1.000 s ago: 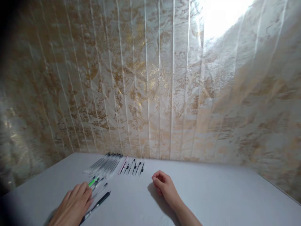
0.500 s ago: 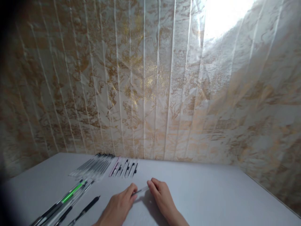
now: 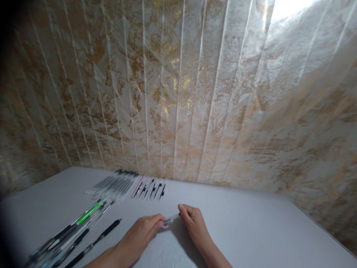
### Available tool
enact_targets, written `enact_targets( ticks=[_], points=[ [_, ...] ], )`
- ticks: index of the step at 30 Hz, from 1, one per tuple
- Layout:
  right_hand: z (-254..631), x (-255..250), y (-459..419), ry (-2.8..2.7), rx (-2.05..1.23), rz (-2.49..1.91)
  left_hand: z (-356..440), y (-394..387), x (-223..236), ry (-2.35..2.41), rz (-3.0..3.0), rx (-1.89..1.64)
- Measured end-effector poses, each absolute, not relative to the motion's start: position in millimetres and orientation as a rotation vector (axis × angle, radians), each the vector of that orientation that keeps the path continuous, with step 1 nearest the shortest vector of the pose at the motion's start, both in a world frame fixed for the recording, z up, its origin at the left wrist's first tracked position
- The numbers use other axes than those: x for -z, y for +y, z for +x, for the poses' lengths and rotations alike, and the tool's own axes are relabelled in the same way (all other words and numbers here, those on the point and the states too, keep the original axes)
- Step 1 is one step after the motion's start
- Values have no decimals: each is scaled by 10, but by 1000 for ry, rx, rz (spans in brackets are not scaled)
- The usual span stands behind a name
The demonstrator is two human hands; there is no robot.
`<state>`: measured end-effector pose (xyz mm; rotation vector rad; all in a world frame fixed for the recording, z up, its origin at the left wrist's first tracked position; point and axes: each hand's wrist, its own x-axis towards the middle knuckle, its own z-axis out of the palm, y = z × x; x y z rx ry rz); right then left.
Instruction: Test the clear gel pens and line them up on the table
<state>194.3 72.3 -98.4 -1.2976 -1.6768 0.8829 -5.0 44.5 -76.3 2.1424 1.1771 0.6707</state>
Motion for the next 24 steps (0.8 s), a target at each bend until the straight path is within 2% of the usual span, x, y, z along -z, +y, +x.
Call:
enact_targets(
  ticks=[8, 15, 24],
  points=[
    [1946, 890, 650, -1771, -777, -1208, -164, 542, 774, 807, 1559, -536],
    [1942, 994, 692, -1711, -794, -1347, -163, 479, 774, 1258, 2210, -729],
    [1948, 989, 673, -1728, -729, -1309, -117, 470, 742, 1349, 2280, -624]
  ],
)
